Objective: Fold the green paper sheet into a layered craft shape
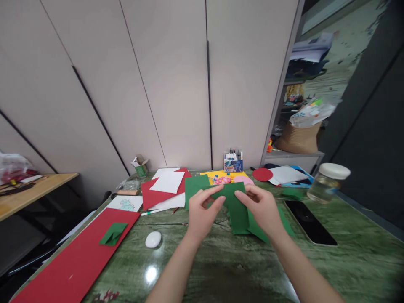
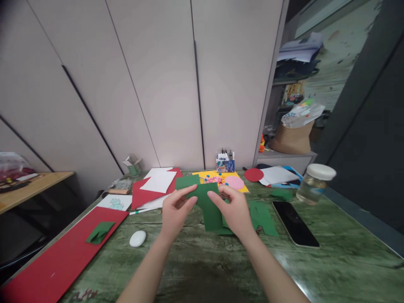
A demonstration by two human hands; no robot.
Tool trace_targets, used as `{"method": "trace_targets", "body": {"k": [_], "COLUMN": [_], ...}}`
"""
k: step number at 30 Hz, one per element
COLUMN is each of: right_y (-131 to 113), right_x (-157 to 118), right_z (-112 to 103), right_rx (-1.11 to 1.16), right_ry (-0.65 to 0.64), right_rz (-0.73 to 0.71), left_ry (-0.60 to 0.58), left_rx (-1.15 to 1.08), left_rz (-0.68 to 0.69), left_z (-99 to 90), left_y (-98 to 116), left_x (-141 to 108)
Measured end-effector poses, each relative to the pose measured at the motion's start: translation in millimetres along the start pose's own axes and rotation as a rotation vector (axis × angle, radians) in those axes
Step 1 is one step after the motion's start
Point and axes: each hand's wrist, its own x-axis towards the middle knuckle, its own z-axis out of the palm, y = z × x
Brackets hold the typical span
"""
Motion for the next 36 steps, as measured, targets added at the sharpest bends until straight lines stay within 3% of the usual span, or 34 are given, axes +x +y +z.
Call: {"method": "trace_targets", "body": {"k": [13,31,36], "right_y": [5.0,5.0,-0.5], "right_x": [0.2,0.2,3.2], "right_z": [1.6,2.0,-2.2], "right_rx": [0.061,0.102,0.072], "right_ry": [0.021,0.014,-0.098], "right_rz": [0.016,0.048,0.052], "left_ry": [-0.051,-0.107,-0.073], "left_rx": [0.103,-0.171,-0.230], "left_rz": [-0.035,-0.089,-0.126], "left_z": [0.9,7.8,6.4], "left_y": [-1.1,0.0,-5.1], "left_x": [2.0,0.9,5.1]}}
